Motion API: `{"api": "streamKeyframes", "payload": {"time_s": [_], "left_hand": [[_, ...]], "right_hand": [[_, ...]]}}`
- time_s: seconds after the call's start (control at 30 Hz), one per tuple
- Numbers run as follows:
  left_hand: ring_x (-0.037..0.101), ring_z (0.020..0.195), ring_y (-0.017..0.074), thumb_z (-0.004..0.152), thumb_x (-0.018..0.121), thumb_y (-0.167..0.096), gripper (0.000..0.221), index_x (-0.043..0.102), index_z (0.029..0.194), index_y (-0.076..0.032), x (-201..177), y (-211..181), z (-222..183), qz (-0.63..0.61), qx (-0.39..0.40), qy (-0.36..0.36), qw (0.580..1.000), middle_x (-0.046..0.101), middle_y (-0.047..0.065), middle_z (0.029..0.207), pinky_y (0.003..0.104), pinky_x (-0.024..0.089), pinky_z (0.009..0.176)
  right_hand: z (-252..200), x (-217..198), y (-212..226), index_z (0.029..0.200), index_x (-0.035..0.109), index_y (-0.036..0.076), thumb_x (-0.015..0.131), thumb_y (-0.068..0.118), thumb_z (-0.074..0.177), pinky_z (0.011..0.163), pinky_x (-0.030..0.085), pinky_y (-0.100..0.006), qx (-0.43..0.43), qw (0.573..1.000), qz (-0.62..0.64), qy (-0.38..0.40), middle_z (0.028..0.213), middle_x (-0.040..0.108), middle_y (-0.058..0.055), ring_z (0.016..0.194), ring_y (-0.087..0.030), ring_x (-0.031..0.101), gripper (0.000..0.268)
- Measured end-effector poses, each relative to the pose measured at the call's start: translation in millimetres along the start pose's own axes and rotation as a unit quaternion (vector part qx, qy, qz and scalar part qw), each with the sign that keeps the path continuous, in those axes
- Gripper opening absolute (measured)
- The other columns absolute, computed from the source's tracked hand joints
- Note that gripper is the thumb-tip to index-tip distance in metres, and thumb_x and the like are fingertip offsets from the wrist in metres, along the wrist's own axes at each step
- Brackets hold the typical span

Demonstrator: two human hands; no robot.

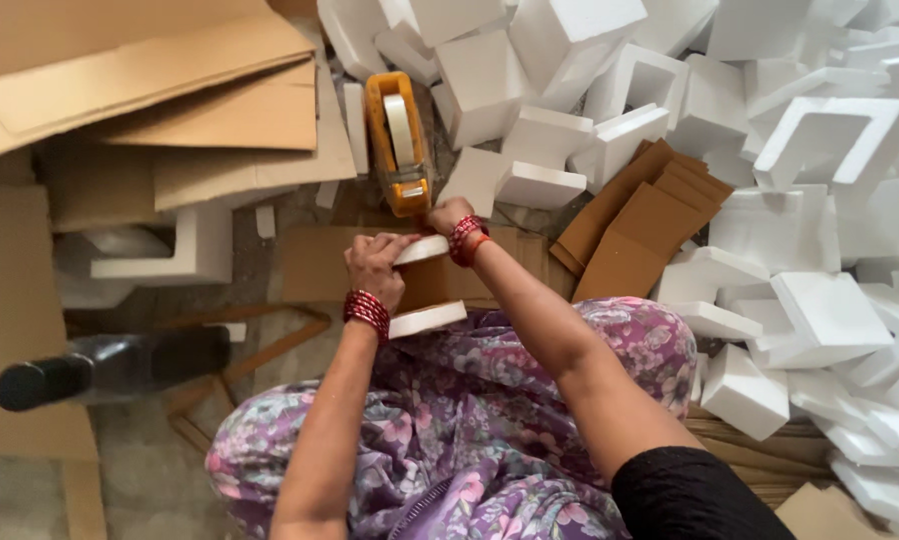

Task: The person sits on the floor and assembles small cardboard boxes by inserting white foam inserts into them. They use a tape dispenser to apply tape to secure the foam pieces inside the boxes.

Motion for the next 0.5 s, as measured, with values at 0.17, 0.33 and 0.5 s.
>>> {"api": "streamKeyframes", "payload": {"time_s": [0.17,0.33,0.5], "left_hand": [[0.056,0.107,0.0271,0.064,0.058,0.009,0.059,0.075,0.112,-0.022,2.0,-1.3,-16.9,-0.024,0.002,-0.033,0.999,0.07,-0.003,0.109,0.043,0.042,0.099],[0.057,0.108,0.0299,0.067,0.057,0.012,0.058,0.074,0.113,-0.019,5.5,-1.1,-20.9,-0.011,0.0,-0.027,1.0,0.07,0.001,0.111,0.044,0.044,0.099],[0.058,0.107,0.0319,0.063,0.056,0.013,0.059,0.074,0.11,-0.017,2.2,1.4,-11.5,-0.032,0.005,-0.027,0.999,0.07,0.004,0.109,0.044,0.046,0.096]], "right_hand": [[18.6,3.1,-27.7,0.104,0.078,0.003,0.088,0.029,0.082,0.082,0.056,-0.032,-0.027,0.988,-0.136,0.069,0.101,0.077,-0.012,0.09,-0.018,0.072,0.035],[23.5,21.1,-56.9,0.109,0.079,0.007,0.083,0.018,0.081,0.086,0.057,-0.034,-0.067,0.987,-0.112,0.096,0.106,0.079,-0.013,0.095,-0.021,0.074,0.03],[-34.6,-15.8,-26.5,0.134,0.064,0.01,0.071,0.006,0.084,0.096,0.057,-0.036,-0.236,0.965,0.099,0.055,0.117,0.077,-0.009,0.109,-0.021,0.072,0.051]]}}
Point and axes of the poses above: each hand's wrist, its own z-axis towards the middle knuckle, its own x-axis out of the palm, y = z × x, the point moved 6 cm from there along z, towards the middle knuckle
